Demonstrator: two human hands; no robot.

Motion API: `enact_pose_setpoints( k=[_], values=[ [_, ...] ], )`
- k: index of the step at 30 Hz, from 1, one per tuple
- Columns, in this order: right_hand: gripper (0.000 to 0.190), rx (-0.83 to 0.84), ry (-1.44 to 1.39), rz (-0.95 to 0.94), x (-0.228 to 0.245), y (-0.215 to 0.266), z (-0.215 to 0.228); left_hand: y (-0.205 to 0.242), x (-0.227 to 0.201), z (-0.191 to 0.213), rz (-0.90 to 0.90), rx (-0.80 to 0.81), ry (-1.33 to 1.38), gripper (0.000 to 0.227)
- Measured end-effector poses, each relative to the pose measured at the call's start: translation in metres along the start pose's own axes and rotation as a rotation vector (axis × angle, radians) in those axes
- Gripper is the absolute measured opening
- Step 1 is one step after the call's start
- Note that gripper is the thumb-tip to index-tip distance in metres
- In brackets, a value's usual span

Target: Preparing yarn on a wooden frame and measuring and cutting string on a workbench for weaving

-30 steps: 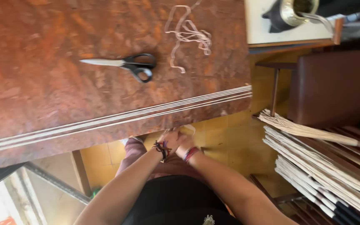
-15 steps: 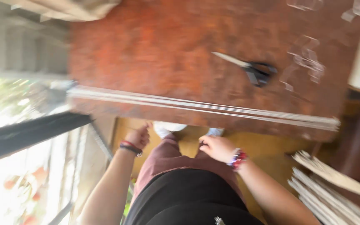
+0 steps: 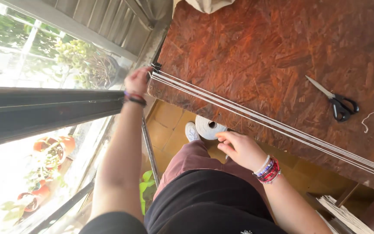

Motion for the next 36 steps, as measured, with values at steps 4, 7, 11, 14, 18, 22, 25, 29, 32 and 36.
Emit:
enact_pose_setpoints(
  k=[4,7,11,14,18,22,25,29,32,36],
  values=[
    [0.035,-0.143,-0.597,-0.072,-0.039,-0.019,0.009,0.102,-0.016,-0.092,-0.467,0.136,-0.881,0.017],
    [0.054,0.105,-0.937,-0.206,-0.031,-0.020,0.018,0.207,-0.019,-0.169,-0.603,0.284,-0.871,0.016],
    [0.053,0.174,-1.048,-0.122,-0.041,0.008,0.046,0.332,-0.031,-0.283,-0.808,0.531,-0.846,0.016],
    [0.036,-0.033,-1.111,-0.146,-0.100,0.060,0.075,0.398,-0.043,-0.346,-1.000,0.805,-0.793,0.016],
    [0.021,-0.539,-0.406,-0.485,-0.251,0.186,0.122,0.420,-0.027,-0.401,-0.908,0.968,-0.722,0.024],
    [0.014,-0.858,0.213,-0.693,-0.393,0.336,0.115,0.437,0.018,-0.467,-0.793,1.012,-0.832,0.015],
    [0.013,-1.032,0.320,-0.865,-0.467,0.418,0.100,0.457,0.072,-0.508,-0.748,1.089,-1.009,0.020],
    [0.012,-1.135,0.386,-0.953,-0.578,0.478,0.069,0.493,0.119,-0.568,-0.722,1.168,-1.009,0.019],
    [0.012,-1.217,0.406,-0.976,-0.649,0.496,0.039,0.509,0.165,-0.590,-0.593,1.261,-1.054,0.017],
    [0.014,-1.200,0.234,-1.029,-0.728,0.467,-0.025,0.506,0.243,-0.589,-0.376,1.258,-1.286,0.018]
  ],
)
Point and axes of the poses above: each hand's wrist, its own y-axis away from the middle knuckle, its own z-axis out of the back of the hand, x = y × z, the point moved 10 cm from there along -y, towards the middle knuckle, and after that the axes turned 14 degrees about y, right-handed, at the moved point
